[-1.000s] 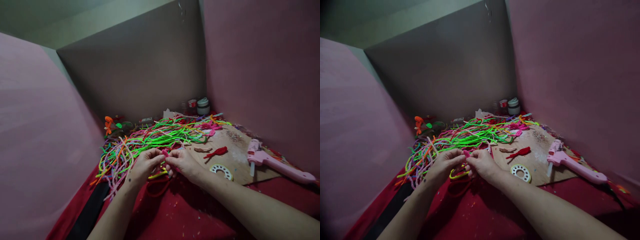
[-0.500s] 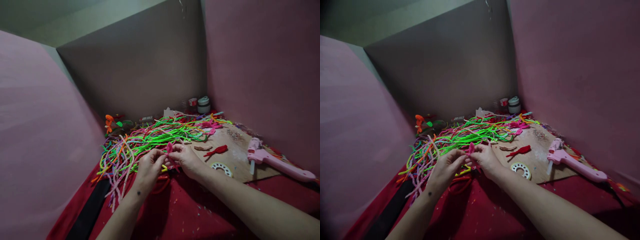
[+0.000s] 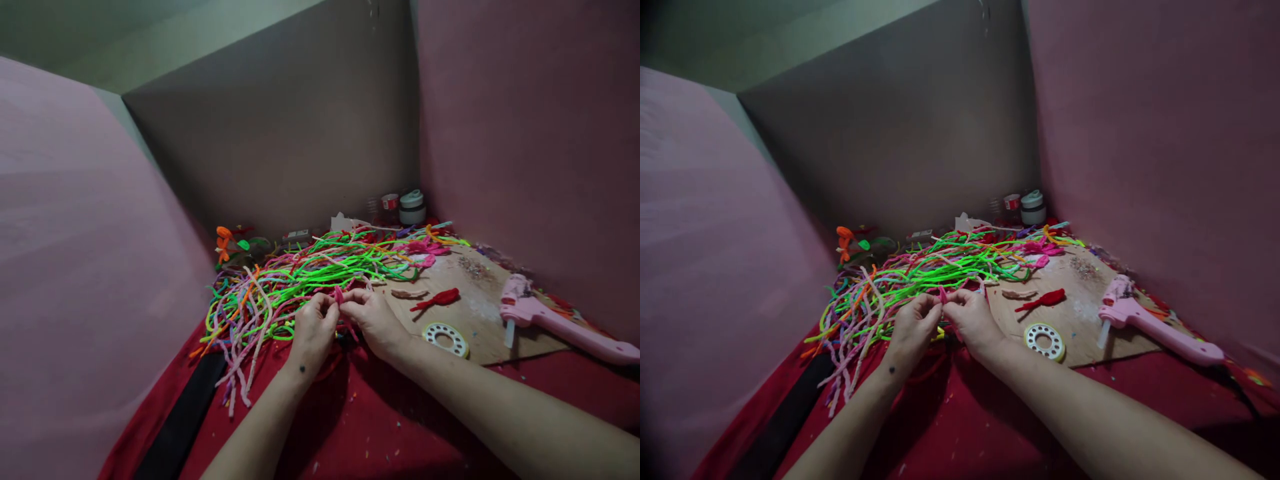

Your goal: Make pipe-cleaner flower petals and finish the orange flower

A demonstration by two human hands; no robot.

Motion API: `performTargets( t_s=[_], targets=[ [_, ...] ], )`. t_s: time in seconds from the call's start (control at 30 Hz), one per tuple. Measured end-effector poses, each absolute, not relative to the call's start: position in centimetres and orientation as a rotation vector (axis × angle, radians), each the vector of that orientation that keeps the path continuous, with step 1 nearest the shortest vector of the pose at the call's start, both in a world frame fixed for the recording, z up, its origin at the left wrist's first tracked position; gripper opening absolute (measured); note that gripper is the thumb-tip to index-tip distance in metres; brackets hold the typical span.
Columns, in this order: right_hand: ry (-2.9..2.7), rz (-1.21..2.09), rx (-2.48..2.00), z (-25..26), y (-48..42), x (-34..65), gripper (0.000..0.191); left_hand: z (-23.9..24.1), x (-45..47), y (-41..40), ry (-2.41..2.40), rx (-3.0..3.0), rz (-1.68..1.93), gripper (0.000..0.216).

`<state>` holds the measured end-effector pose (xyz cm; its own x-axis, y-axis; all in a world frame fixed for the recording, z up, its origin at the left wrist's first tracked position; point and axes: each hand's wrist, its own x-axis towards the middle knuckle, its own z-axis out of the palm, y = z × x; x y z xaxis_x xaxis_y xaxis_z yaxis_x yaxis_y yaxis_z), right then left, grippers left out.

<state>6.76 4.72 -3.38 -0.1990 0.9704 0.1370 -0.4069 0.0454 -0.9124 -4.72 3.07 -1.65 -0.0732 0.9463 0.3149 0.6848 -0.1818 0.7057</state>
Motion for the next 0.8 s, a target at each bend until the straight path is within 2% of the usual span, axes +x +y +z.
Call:
performTargets(
  t_s=[0.13,0.23,0.57,0.7,0.8],
  targets=[
    [-1.143,1.372,-0.770,-3.0,4.6,7.0,0.019,-1.6,-4.4,2.8,1.779,1.998,1.126,0.012],
    [-1.163,1.323,-0.801,-2.8,4.6,7.2,0.019,-1.2,-3.9,2.7,1.756,1.909,1.130,0.014],
    [-1.094,1.390,-0.747,-2.9,4.7,7.5,0.022,0.5,-4.1,3.0,1.340,1.138,0.991,0.010],
    [-0.968,1.474,-0.731,-2.4,4.7,7.7,0.020,0.0,-4.2,3.2,1.477,1.428,1.194,0.016],
    [-0.934,1.471,-0.719,-2.2,4.8,7.7,0.017,-0.5,-4.2,3.0,1.459,1.675,1.332,0.030]
  ],
)
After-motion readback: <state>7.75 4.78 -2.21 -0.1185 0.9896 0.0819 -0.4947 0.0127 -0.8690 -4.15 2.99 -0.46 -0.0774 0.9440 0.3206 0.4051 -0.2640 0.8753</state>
